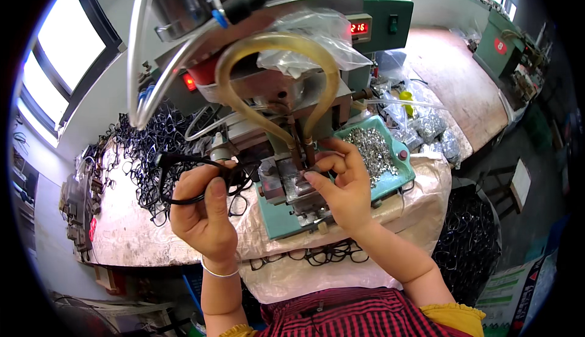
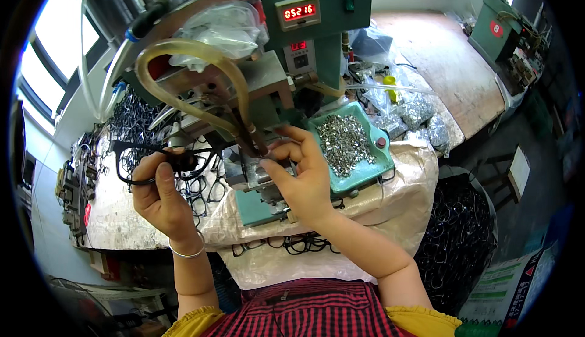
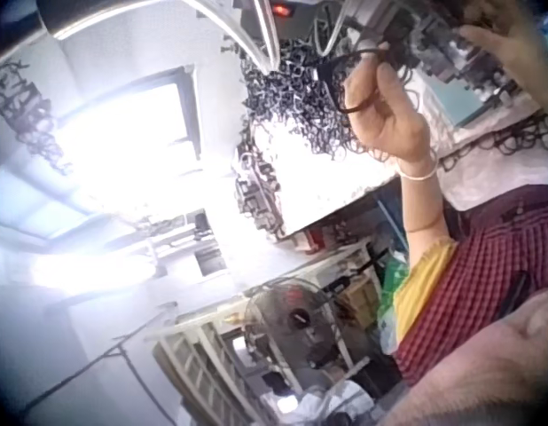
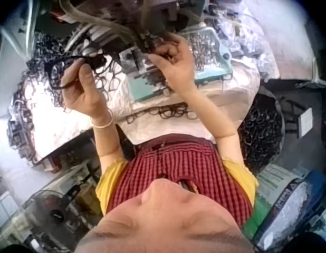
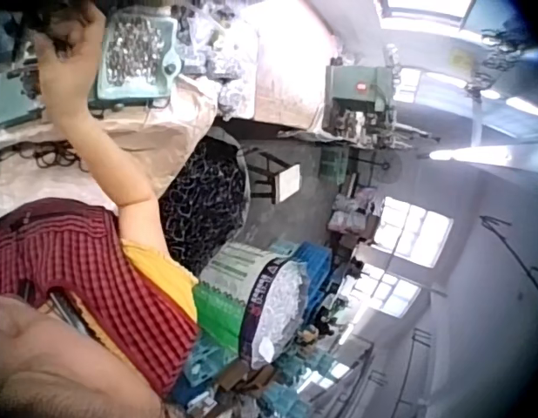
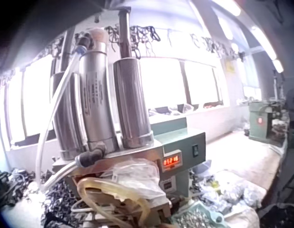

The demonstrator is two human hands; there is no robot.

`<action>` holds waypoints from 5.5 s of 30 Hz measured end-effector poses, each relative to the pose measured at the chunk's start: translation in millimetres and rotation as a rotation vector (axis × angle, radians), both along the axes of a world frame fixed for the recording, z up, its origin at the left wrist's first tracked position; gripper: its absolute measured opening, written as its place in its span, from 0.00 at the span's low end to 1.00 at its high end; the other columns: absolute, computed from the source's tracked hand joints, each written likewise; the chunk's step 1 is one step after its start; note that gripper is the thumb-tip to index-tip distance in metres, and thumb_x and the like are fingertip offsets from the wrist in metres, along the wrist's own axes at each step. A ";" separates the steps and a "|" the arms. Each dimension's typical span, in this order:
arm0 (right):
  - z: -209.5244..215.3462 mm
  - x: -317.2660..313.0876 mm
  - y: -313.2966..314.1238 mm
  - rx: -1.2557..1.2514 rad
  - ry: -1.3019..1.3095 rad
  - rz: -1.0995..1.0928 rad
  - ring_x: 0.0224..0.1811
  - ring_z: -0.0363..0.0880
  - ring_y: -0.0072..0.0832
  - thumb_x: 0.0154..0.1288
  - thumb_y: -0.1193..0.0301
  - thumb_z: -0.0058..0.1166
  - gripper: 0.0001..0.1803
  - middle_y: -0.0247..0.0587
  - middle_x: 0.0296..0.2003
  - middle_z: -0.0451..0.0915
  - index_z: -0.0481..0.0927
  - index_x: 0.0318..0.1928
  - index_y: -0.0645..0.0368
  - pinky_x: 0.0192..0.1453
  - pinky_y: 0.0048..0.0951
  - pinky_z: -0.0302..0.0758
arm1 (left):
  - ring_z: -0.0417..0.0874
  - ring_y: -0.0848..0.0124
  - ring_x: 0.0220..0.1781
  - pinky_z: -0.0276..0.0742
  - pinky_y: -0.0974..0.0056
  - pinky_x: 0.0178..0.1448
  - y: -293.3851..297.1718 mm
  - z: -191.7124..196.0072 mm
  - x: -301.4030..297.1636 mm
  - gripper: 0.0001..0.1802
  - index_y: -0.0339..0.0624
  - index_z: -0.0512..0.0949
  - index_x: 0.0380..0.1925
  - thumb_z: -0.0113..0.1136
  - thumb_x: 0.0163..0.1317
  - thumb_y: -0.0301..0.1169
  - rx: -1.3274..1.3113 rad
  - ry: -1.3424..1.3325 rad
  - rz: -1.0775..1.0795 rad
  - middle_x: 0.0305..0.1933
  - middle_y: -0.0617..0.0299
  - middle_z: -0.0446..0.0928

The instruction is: The person repeatedly picks up black eyeglass frames from a pile, places them into a green mechanical jig, and presses a lever to secure small metal components onto the frames. The person then removes the frames and places them on the table, continuing the cycle with additional frames.

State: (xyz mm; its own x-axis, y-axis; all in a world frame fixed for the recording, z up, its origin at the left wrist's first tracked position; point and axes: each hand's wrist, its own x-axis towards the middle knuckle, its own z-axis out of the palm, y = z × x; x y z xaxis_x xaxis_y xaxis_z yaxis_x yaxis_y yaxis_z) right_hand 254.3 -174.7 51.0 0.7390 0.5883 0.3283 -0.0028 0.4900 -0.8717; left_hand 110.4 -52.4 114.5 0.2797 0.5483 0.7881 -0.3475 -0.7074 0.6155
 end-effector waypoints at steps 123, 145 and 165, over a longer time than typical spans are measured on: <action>-76.2 86.7 -76.6 -0.511 -0.617 -0.687 0.44 0.80 0.22 0.64 0.80 0.61 0.06 0.35 0.38 0.84 0.84 0.42 0.65 0.51 0.24 0.75 | 0.80 0.59 0.41 0.77 0.57 0.44 24.1 -11.1 -55.9 0.09 0.43 0.83 0.36 0.62 0.53 0.23 0.445 0.610 0.051 0.42 0.56 0.81; 8.0 10.9 -3.5 -0.086 -0.020 0.045 0.46 0.80 0.21 0.59 0.82 0.64 0.23 0.40 0.46 0.79 0.70 0.54 0.65 0.56 0.24 0.73 | 0.77 0.72 0.45 0.77 0.65 0.52 21.7 -51.4 -33.4 0.06 0.37 0.70 0.48 0.47 0.75 0.24 -0.309 -0.204 0.069 0.45 0.56 0.76; -63.6 106.2 -39.4 -0.619 -1.182 -0.382 0.61 0.74 0.49 0.54 0.74 0.62 0.08 0.50 0.52 0.79 0.81 0.36 0.58 0.61 0.45 0.74 | 0.74 0.62 0.38 0.79 0.49 0.56 -31.9 -43.1 9.7 0.12 0.46 0.86 0.38 0.71 0.50 0.28 0.620 0.392 -0.228 0.47 0.62 0.85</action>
